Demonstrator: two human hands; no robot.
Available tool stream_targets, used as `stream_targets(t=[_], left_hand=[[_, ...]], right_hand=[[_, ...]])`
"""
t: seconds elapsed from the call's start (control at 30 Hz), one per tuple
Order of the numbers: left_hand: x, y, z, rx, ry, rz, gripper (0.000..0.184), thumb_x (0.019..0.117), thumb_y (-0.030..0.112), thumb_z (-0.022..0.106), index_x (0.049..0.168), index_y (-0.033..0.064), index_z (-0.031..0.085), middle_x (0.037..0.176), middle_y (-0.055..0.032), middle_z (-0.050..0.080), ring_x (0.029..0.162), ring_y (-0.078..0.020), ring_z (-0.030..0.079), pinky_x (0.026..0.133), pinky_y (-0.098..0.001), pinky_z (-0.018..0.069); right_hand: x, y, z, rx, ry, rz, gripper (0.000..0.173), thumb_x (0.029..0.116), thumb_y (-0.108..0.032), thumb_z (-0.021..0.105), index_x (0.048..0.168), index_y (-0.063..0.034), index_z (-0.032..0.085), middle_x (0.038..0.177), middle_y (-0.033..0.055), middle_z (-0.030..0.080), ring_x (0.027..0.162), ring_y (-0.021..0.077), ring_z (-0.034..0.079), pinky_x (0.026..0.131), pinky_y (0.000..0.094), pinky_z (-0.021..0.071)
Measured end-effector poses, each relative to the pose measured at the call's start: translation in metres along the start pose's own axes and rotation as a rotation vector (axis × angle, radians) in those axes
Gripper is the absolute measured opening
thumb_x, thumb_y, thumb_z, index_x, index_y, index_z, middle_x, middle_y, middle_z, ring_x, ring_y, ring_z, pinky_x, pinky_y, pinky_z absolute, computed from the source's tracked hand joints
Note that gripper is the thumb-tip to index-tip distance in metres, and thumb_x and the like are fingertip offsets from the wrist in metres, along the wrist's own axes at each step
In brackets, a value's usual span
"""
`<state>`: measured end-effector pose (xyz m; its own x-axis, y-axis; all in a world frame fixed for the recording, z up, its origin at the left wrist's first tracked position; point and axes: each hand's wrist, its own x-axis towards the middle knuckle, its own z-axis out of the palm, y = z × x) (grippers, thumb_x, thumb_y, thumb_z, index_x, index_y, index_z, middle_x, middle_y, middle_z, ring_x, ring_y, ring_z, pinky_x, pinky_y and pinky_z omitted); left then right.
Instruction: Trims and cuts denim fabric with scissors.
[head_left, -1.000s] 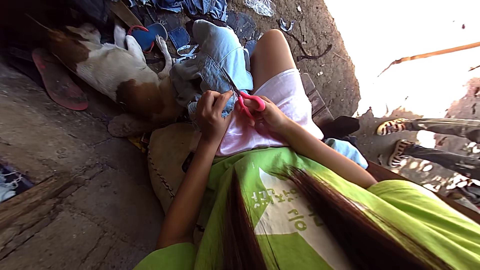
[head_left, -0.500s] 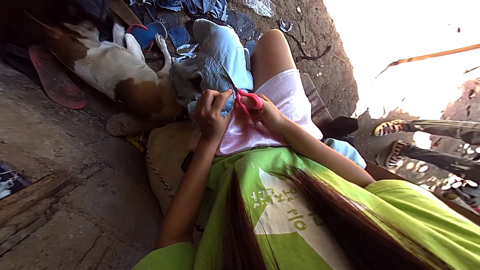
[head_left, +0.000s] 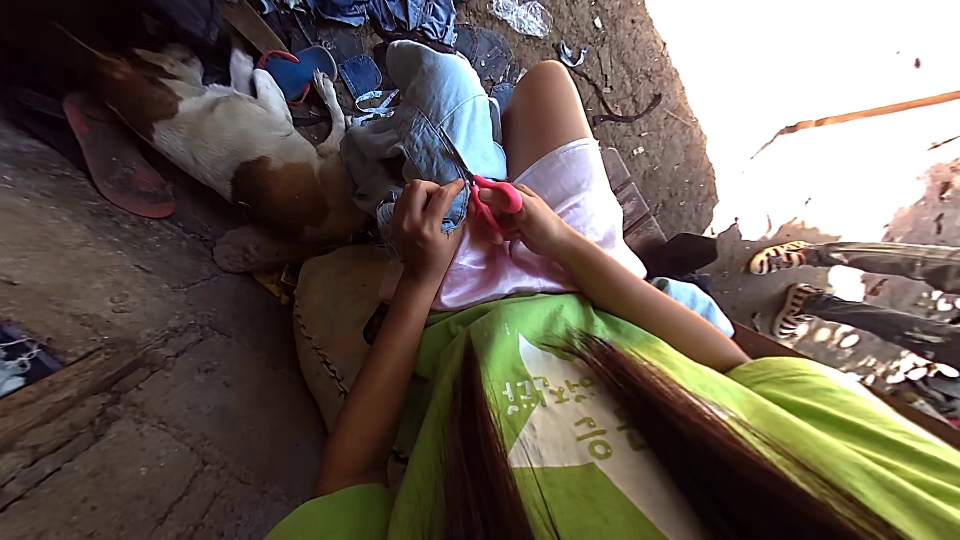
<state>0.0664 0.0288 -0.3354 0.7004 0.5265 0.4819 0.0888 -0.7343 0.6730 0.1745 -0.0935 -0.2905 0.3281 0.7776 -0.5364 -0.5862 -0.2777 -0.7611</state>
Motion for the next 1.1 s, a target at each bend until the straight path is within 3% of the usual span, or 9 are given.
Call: stream_targets(t=[0.2,0.3,0.43,0.63,0.77,0.9,1.1], left_hand=[[-0.001,0.000,-0.001,0.012,-0.013,-0.004,0.013,0.0877,0.009,0.073,0.097,0.0017,0.078,0.083,-0.0145,0.065,0.082,-0.0231,0.063,0.078,-0.0283,0.0490],[-0.001,0.001,-0.002,0.010,-0.015,0.001,0.013,0.0871,0.009,0.074,0.096,0.0017,0.079,0.083,-0.0146,0.064,0.082,-0.0230,0.062,0.077,-0.0279,0.0487],[0.000,0.000,-0.001,0.007,-0.012,0.015,0.012,0.0866,0.007,0.073,0.096,0.0016,0.078,0.082,-0.0139,0.064,0.081,-0.0230,0.062,0.076,-0.0280,0.0482],[-0.002,0.000,-0.002,0.006,-0.013,0.005,0.012,0.0864,0.006,0.072,0.096,0.0022,0.079,0.082,-0.0142,0.065,0.082,-0.0233,0.063,0.077,-0.0283,0.0488],[-0.001,-0.001,-0.002,-0.007,-0.006,0.019,0.013,0.0865,0.007,0.072,0.095,0.0011,0.078,0.081,-0.0151,0.064,0.080,-0.0240,0.062,0.076,-0.0292,0.0487],[-0.001,-0.001,-0.002,-0.012,-0.008,0.023,0.012,0.0851,0.006,0.072,0.095,0.0014,0.079,0.081,-0.0140,0.064,0.080,-0.0231,0.062,0.076,-0.0284,0.0483],[-0.002,-0.001,-0.002,-0.009,0.007,0.010,0.012,0.0861,0.006,0.072,0.095,0.0010,0.078,0.082,-0.0144,0.065,0.081,-0.0231,0.063,0.077,-0.0280,0.0491]], right_hand=[[-0.007,0.013,-0.005,0.027,-0.032,-0.094,0.023,0.1029,-0.027,0.051,0.085,-0.0150,0.060,0.060,-0.0111,0.053,0.048,-0.0035,0.046,0.045,0.0134,0.0386],[-0.006,0.007,-0.004,0.026,-0.019,-0.032,0.024,0.1034,-0.026,0.046,0.087,-0.0152,0.061,0.059,-0.0106,0.057,0.047,-0.0042,0.049,0.044,0.0128,0.0401],[0.002,-0.001,0.000,-0.013,0.023,0.019,0.034,0.1048,-0.027,0.039,0.079,-0.0182,0.059,0.056,-0.0115,0.053,0.044,-0.0052,0.043,0.041,0.0125,0.0335],[-0.003,0.007,-0.003,0.006,0.027,-0.035,0.023,0.1021,-0.025,0.050,0.086,-0.0132,0.062,0.057,-0.0102,0.053,0.044,-0.0037,0.045,0.042,0.0133,0.0369],[-0.005,0.002,0.001,-0.023,0.051,0.003,0.025,0.1045,-0.021,0.045,0.087,-0.0143,0.062,0.060,-0.0107,0.057,0.046,-0.0044,0.047,0.043,0.0126,0.0386],[0.002,-0.007,0.007,-0.033,0.082,0.042,0.034,0.1064,-0.023,0.039,0.080,-0.0172,0.060,0.057,-0.0113,0.055,0.043,-0.0055,0.042,0.041,0.0124,0.0323],[0.003,0.004,0.006,-0.050,0.065,-0.046,0.029,0.1050,-0.023,0.043,0.083,-0.0150,0.061,0.059,-0.0112,0.055,0.046,-0.0043,0.045,0.042,0.0135,0.0351]])
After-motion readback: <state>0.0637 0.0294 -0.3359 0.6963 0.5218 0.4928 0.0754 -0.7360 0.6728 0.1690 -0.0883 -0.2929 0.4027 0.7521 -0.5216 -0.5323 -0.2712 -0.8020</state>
